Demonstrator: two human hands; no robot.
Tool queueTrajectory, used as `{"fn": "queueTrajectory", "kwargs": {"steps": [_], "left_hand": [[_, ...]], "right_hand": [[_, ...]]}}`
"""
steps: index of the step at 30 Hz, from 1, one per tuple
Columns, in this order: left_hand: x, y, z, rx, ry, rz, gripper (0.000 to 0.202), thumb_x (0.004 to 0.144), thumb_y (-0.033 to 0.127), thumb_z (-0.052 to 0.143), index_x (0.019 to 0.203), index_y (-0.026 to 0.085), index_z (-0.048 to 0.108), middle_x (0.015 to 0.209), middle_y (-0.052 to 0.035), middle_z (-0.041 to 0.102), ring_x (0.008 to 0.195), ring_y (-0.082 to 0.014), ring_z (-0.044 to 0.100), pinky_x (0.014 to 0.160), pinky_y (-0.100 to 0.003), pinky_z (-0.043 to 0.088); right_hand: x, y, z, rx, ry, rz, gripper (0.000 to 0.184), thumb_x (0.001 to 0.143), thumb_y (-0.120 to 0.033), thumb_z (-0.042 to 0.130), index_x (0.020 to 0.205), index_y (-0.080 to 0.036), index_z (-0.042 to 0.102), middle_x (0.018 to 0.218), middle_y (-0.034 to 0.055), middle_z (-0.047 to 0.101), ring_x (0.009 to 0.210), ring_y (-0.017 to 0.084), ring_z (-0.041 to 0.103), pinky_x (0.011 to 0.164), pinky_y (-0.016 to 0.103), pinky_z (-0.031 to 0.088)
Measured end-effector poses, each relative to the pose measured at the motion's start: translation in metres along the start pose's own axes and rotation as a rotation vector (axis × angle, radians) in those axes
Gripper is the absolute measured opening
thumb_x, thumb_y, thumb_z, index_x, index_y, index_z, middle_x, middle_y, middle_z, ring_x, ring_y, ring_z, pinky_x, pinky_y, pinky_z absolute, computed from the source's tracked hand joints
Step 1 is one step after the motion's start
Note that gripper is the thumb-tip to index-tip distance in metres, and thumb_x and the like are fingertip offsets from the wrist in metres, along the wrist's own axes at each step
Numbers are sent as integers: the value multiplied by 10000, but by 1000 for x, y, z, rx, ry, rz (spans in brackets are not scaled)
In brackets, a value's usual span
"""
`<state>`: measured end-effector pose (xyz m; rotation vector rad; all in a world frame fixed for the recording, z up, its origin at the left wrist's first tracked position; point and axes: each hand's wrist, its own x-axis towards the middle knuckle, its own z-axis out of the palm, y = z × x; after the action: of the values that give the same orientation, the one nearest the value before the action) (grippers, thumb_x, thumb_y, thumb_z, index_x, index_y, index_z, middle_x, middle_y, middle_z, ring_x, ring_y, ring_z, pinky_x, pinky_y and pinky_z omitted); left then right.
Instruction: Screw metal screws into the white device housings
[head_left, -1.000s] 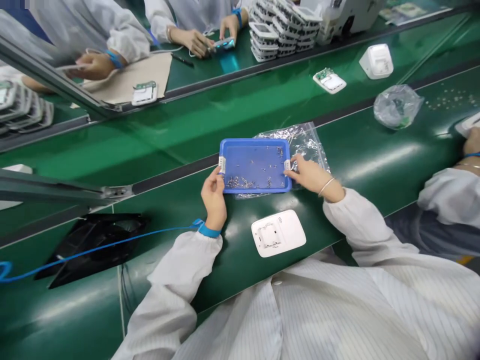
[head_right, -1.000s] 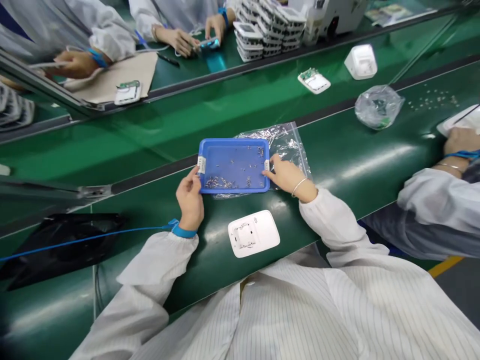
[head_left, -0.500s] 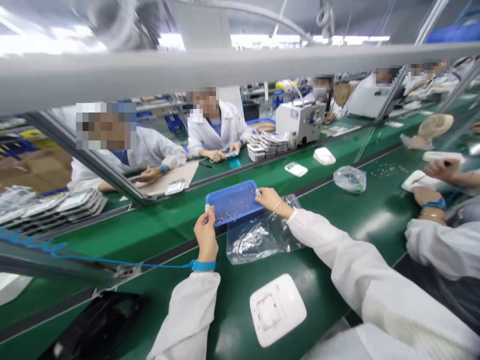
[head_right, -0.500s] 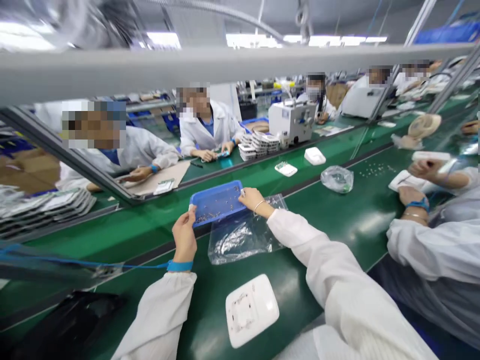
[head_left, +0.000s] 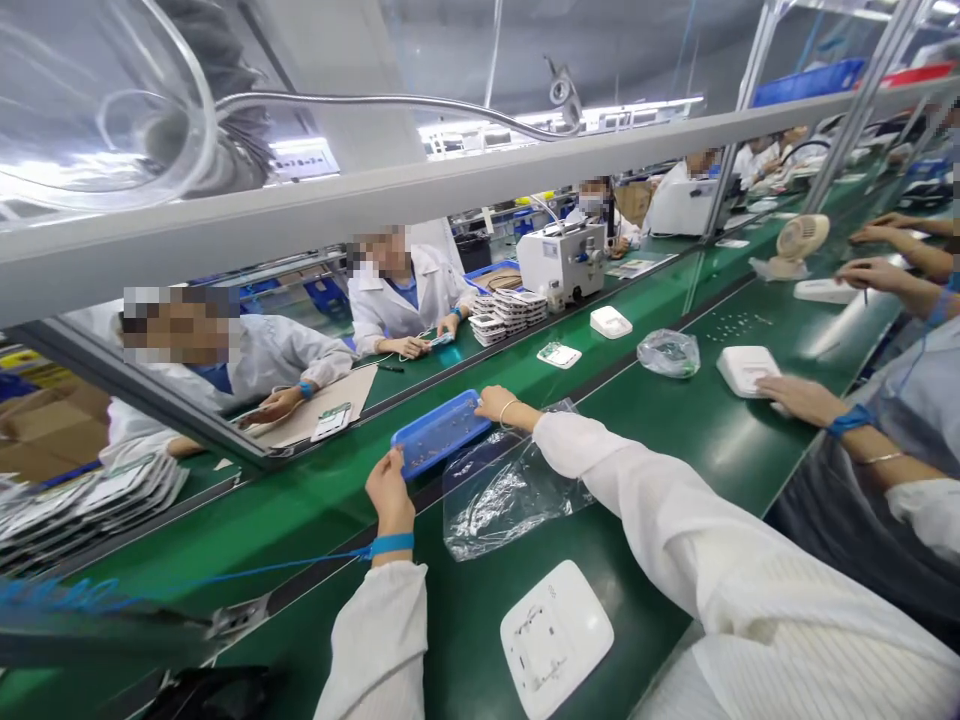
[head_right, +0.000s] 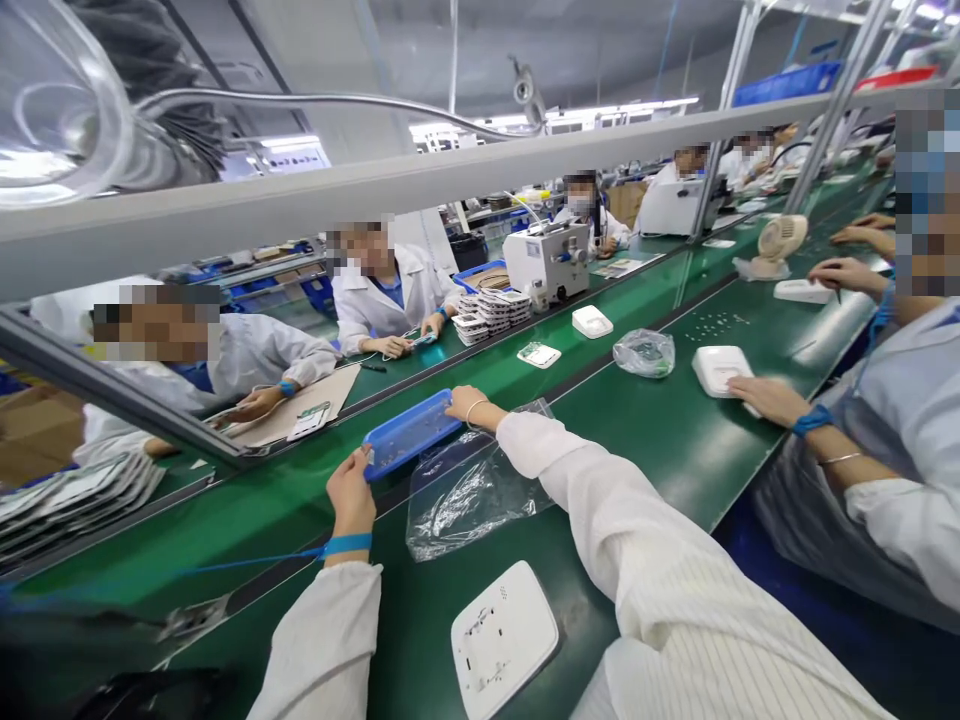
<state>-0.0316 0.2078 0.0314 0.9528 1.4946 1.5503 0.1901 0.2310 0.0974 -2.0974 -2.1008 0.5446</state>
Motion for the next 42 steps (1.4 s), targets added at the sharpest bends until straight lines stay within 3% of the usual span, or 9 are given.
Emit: {"fn": "queueTrajectory", "kwargs": {"steps": [6, 11, 17, 22, 24, 26, 29, 33, 42], "left_hand": [[-59, -3, -19, 10, -158, 81, 286, 898, 377, 574, 1044, 148, 665, 1257, -92, 649, 1241, -237, 557, 1110, -391, 403], [-118, -20, -54, 159, -403, -19, 394, 785, 569, 654, 995, 239, 696, 1245, -86, 661, 1229, -329, 566, 1100, -498, 399], [-142, -29, -62, 432, -547, 21, 444, 756, 687, 580, 909, 278, 660, 1274, -82, 630, 1228, -343, 546, 1064, -503, 415], [-145, -18, -60, 601, -360, 374, 461, 798, 673, 524, 832, 234, 661, 1375, -156, 477, 1360, -402, 346, 1126, -607, 223], [-149, -10, -54, 501, -358, 402, 387, 834, 597, 549, 866, 225, 652, 1297, -140, 531, 1302, -365, 419, 1113, -556, 276], [-153, -2, -42, 310, -438, 276, 319, 842, 525, 599, 902, 214, 634, 1072, -95, 641, 1078, -292, 582, 1013, -448, 416], [-156, 1, -18, 197, -494, 123, 319, 811, 504, 655, 843, 189, 616, 820, -48, 670, 792, -219, 642, 792, -332, 509], [-153, -10, 2, 48, -514, -61, 332, 754, 463, 743, 842, 171, 612, 817, -38, 690, 721, -179, 663, 748, -288, 526], [-149, -11, 6, -248, -612, -411, 241, 778, 317, 775, 763, 138, 614, 754, -27, 665, 687, -115, 649, 717, -215, 544]], "right_hand": [[-57, 20, 4, -54, 85, -3, 367, 930, -395, 572, 1209, -157, 570, 1197, 84, 604, 1040, 195, 613, 891, 415, 539], [-129, 53, 40, -105, 138, 57, 359, 945, -393, 548, 1213, -155, 562, 1117, 71, 633, 956, 171, 636, 850, 389, 553], [-153, 73, 71, -146, 92, 99, 383, 962, -400, 516, 1253, -151, 538, 1030, 57, 660, 875, 155, 658, 810, 371, 565], [-161, 71, 55, -151, 112, 6, 403, 1003, -314, 346, 1302, -89, 496, 1033, 184, 678, 927, 275, 694, 775, 408, 549], [-166, 64, 44, -132, 121, -96, 438, 1016, -390, 292, 1337, -154, 475, 1166, 178, 650, 1021, 266, 675, 828, 383, 532], [-167, 52, 35, -41, 83, -313, 481, 1003, -489, 328, 1409, -241, 396, 1256, 103, 632, 1112, 207, 641, 914, 324, 498], [-161, 34, 33, 156, -35, -640, 507, 966, -493, 458, 1404, -245, 392, 1301, 55, 624, 1171, 175, 606, 920, 272, 470], [-144, 26, 44, 113, -43, -561, 315, 986, -409, 451, 1189, -186, 542, 1156, 77, 696, 1004, 205, 668, 736, 263, 443], [-123, 45, 51, 163, -55, -711, 162, 974, -243, 435, 1064, -159, 540, 979, 39, 699, 821, 143, 633, 667, 230, 371]]}}
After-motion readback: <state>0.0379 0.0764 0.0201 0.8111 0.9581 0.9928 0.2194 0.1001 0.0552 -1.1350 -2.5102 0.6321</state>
